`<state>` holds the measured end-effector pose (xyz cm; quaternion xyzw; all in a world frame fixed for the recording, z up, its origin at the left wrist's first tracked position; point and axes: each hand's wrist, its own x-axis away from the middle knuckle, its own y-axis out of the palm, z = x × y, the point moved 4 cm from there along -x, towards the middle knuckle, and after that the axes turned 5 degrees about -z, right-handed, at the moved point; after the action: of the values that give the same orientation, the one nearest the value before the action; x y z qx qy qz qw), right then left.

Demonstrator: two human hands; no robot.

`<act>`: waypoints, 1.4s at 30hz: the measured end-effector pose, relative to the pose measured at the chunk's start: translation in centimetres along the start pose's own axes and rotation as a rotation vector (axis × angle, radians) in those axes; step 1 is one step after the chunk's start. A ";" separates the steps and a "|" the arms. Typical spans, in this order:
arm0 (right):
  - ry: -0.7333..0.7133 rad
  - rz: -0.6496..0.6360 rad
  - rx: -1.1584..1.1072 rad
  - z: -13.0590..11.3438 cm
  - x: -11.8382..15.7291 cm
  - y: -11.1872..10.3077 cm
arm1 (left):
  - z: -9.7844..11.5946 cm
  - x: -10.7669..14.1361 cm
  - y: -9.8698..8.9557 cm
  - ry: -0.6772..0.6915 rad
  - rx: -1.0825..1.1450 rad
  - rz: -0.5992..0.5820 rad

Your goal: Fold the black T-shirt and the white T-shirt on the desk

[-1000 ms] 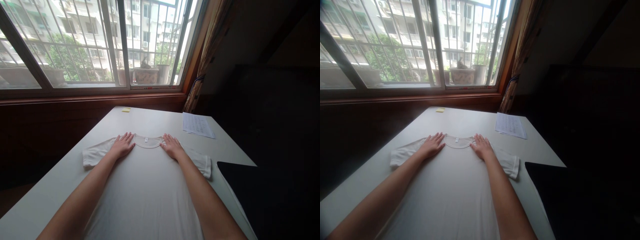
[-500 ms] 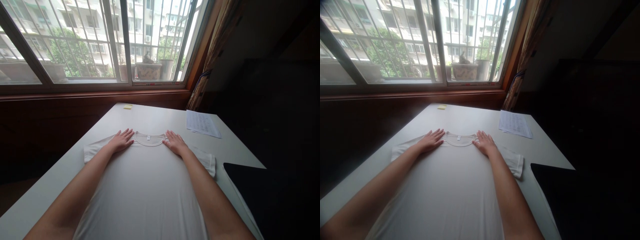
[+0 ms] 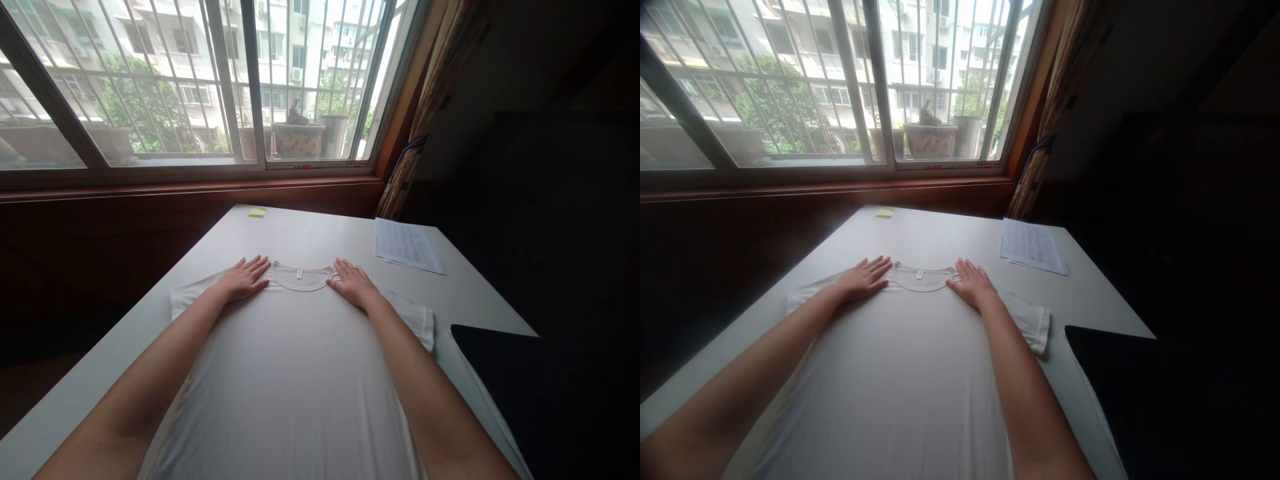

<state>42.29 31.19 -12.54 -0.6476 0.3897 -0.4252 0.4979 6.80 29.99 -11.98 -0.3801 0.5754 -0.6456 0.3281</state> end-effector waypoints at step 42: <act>0.026 0.212 0.010 -2.5 31.1 6.9 | 10.9 21.0 3.4 0.037 -0.055 0.163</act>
<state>49.83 0.13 -13.83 -0.5948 0.4602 -0.3804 0.5383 5.76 6.12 -12.47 -0.3289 0.6278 -0.6076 0.3586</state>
